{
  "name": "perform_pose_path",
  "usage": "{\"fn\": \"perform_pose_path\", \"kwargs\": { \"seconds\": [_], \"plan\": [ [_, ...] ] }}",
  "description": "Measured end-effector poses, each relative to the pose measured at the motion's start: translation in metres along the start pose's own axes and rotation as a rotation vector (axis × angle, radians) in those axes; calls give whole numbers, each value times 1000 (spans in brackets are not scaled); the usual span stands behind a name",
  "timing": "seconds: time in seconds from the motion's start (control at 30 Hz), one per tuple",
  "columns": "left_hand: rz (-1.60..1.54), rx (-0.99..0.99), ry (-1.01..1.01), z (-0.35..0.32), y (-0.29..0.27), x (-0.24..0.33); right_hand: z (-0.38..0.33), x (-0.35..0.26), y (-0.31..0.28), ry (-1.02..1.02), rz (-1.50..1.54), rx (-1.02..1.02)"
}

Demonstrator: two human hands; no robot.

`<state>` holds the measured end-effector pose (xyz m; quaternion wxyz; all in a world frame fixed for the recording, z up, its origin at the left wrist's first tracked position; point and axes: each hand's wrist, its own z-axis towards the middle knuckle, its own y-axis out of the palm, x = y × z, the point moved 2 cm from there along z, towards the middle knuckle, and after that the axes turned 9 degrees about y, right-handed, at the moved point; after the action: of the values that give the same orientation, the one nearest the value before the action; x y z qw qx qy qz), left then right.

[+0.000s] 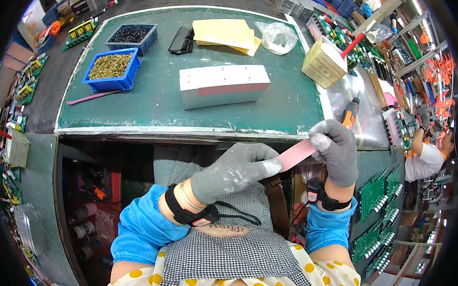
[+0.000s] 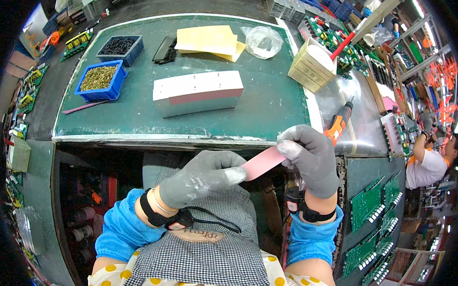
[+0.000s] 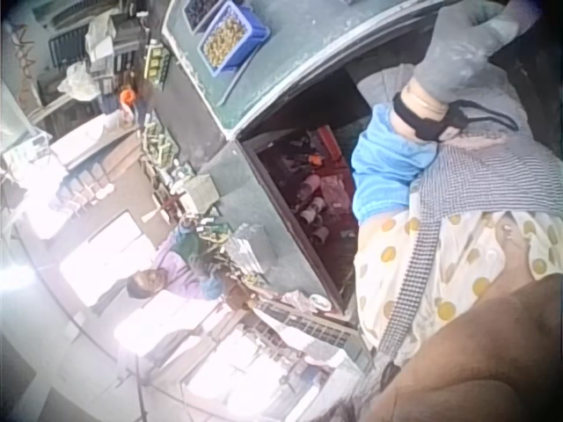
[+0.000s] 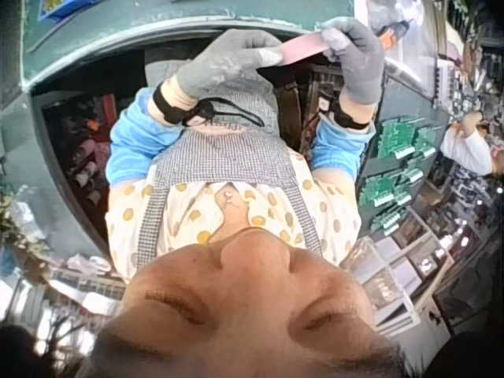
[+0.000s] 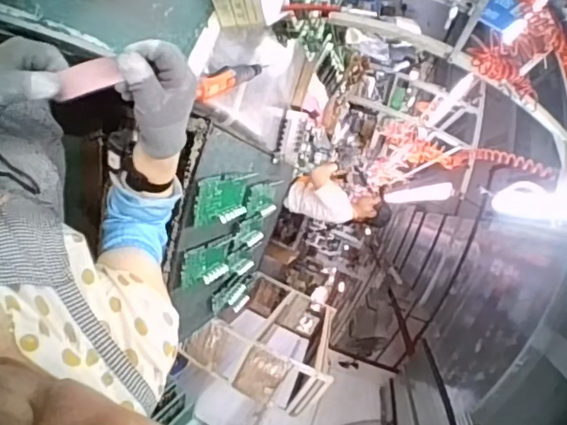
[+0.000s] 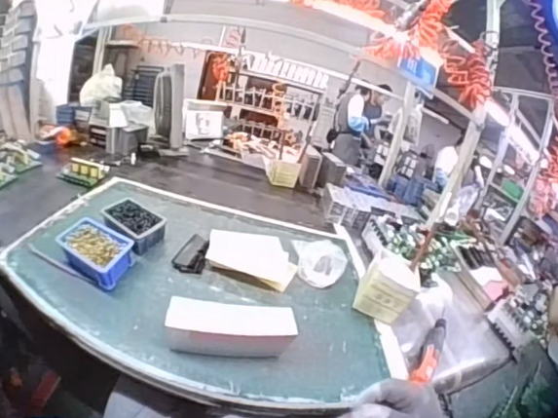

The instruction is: Assembling electronic circuit boards by attaching components, applying paste, and securing with an electric screwdriver.

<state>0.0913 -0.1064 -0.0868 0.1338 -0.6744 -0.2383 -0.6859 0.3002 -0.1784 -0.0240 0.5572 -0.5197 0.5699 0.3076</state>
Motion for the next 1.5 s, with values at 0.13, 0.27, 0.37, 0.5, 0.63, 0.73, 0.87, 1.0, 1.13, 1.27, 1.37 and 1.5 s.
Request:
{"fn": "perform_pose_path", "kwargs": {
  "seconds": [0.13, 0.27, 0.37, 0.5, 0.63, 0.73, 0.87, 1.0, 1.13, 1.27, 1.37, 1.5],
  "plan": [
    [35, -39, -50, 2, 2, -2, -1, 0, 2, -18, 5, -18],
    [65, -49, -12, 0, -2, -4, 0, 1, 1, -12, -1, 12],
    [64, -48, 18, -1, -3, -6, 0, 1, 1, -13, -28, 28],
    [88, -53, 127, -2, -5, -7, 1, 1, -2, -16, 46, 63],
    [-12, -15, 113, -3, -6, -10, -1, 1, -4, -20, 10, 58],
    [-111, -48, 74, -3, -4, -10, -3, 2, -3, -16, 17, 68],
    [-86, 15, 26, 1, 0, -5, -3, 3, 0, -21, 44, 10],
    [-9, -24, -43, 2, 3, -4, -4, 3, -1, -34, 40, 38],
    [15, -5, 56, 0, 1, -6, -4, 4, -2, -40, 36, 36],
    [-24, -8, 66, 0, 0, -8, -3, 5, -3, -44, 38, 38],
    [-34, -2, 64, 0, 1, -5, -2, 5, -3, -45, 44, 43],
    [16, -29, -44, 3, 3, -3, -2, 6, -2, -15, 57, 26]
  ]
}}
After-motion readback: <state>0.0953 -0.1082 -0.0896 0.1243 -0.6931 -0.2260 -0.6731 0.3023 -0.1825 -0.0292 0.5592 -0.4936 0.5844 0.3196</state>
